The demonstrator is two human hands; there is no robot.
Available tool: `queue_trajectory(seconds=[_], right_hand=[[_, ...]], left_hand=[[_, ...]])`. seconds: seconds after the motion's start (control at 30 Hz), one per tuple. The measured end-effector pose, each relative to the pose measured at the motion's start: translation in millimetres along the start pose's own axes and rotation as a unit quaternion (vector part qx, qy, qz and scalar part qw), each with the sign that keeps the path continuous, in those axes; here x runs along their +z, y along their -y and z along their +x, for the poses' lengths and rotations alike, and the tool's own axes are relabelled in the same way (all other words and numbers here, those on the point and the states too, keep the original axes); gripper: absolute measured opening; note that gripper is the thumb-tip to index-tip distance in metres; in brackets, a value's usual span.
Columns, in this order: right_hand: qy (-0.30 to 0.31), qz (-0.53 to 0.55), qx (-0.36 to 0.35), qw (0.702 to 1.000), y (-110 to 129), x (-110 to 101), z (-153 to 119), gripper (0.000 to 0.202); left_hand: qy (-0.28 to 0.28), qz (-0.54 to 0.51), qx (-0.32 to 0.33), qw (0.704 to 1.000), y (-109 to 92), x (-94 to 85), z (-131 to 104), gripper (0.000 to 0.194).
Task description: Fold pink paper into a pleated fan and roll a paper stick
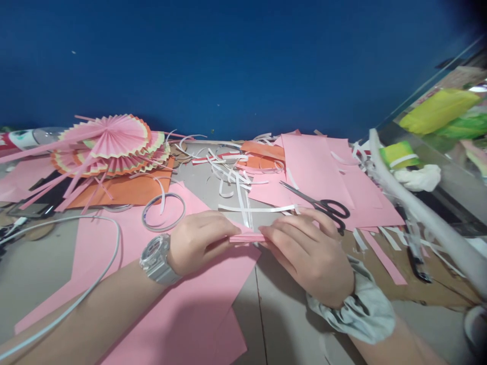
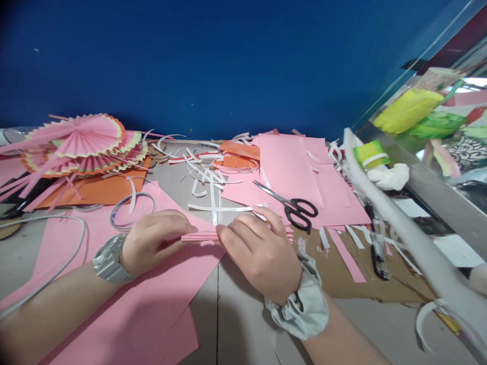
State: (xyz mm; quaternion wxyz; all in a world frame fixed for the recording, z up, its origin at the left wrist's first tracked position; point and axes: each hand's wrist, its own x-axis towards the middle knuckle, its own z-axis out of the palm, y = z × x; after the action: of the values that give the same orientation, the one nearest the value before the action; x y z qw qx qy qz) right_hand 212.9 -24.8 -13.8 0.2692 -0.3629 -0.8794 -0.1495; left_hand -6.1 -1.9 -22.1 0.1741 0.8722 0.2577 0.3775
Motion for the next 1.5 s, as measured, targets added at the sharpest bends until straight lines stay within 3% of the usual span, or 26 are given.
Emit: queue_trajectory(seconds=[0.23,0.47,0.83,1.03,1.3,1.5], right_hand=[[-0.005,-0.003,-0.01,1.0,0,-4,1,0.013],[0.002,0.002,-0.003,1.0,0,-3,0,0.012],[0.04,0.109,-0.028,0.993,9,5,1,0.022],[0.033,0.109,-0.035,0.993,8,6,1,0.019],[0.02,0.045,-0.015,0.999,3,2,2,0.011],[0.05,0.031,-0.029,0.998,3,2,1,0.022]], left_hand=[[0.015,-0.007,0.006,1.0,-3,-2.6,2,0.016],[0.003,0.035,0.006,0.999,-3,-2.5,-2,0.01],[0.038,0.064,0.067,0.995,-5,7.8,-1,0.004],[0.054,0.065,0.079,0.993,-2,6.8,-3,0.016],[0.024,0.07,0.065,0.995,1,2.8,-2,0.012],[0.076,0.047,0.059,0.994,3,4.0,-2,0.019]])
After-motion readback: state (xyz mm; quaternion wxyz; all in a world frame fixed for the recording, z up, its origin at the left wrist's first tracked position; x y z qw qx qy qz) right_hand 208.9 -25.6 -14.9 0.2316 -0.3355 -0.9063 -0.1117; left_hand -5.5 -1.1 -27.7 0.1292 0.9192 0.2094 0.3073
